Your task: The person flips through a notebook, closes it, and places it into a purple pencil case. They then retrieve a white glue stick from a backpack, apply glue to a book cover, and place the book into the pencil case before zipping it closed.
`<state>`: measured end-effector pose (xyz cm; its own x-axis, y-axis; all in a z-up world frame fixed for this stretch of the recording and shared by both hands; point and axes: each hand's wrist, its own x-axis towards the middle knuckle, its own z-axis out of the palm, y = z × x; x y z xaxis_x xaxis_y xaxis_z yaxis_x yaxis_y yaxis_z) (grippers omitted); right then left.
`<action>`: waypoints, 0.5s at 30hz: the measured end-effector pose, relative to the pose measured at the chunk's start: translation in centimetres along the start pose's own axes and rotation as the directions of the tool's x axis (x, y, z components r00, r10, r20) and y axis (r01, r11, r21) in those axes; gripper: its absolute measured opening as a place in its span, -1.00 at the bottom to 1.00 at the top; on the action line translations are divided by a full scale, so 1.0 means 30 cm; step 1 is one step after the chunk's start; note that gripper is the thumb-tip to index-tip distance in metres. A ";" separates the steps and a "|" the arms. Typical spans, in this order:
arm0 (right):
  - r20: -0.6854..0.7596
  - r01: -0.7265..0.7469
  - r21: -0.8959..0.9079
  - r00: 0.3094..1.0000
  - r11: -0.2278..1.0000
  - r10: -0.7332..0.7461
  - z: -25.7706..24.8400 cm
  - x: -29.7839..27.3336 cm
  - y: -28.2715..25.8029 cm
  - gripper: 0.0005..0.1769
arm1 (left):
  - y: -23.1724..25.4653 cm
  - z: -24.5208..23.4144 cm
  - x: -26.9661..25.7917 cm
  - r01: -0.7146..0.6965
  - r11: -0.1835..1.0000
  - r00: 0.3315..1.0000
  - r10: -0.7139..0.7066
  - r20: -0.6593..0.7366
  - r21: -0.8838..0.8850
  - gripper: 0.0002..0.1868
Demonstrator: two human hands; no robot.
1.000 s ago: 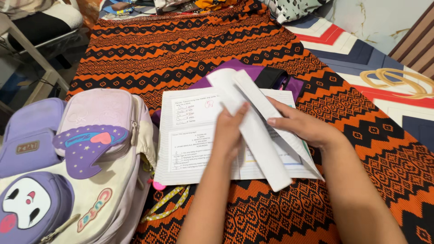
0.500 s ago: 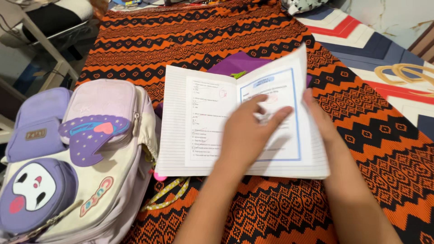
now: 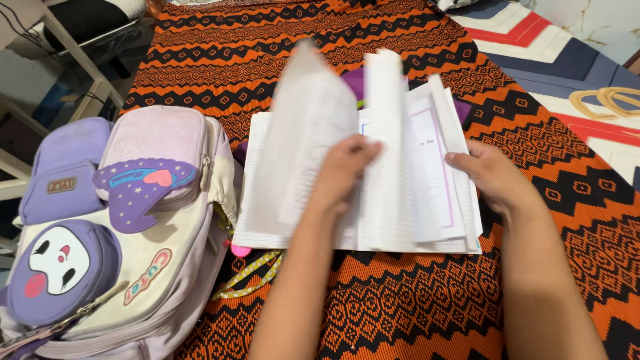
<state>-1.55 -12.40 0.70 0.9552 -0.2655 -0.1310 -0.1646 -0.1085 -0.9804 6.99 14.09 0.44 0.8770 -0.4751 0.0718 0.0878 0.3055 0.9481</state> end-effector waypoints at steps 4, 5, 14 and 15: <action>-0.041 0.019 -0.143 0.999 0.989 -0.025 -0.065 0.050 0.081 -0.59 | 0.079 -0.143 -0.015 -0.011 0.929 1.000 0.021 0.022 -0.370 -0.70; -0.046 0.009 -0.083 0.999 0.997 -0.013 -0.068 0.054 0.099 -0.59 | 0.087 -0.163 -0.019 -0.013 0.908 0.999 0.028 0.029 -0.420 -0.68; -0.224 0.003 -0.220 0.973 0.976 -0.054 -0.110 0.138 0.081 -0.67 | 0.129 -0.394 -0.030 -0.217 0.952 0.975 0.200 -0.097 -0.217 -0.73; -0.283 0.050 -0.190 0.954 0.980 -0.104 -0.123 0.160 0.071 -0.66 | 0.139 -0.427 -0.036 -0.204 0.973 0.972 0.189 -0.136 -0.106 -0.76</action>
<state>1.76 -17.45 -1.48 0.8584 -0.5127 0.0185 -0.1600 -0.3018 -0.9398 12.46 26.45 0.33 0.9337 -0.2920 0.2070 -0.0433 0.4821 0.8751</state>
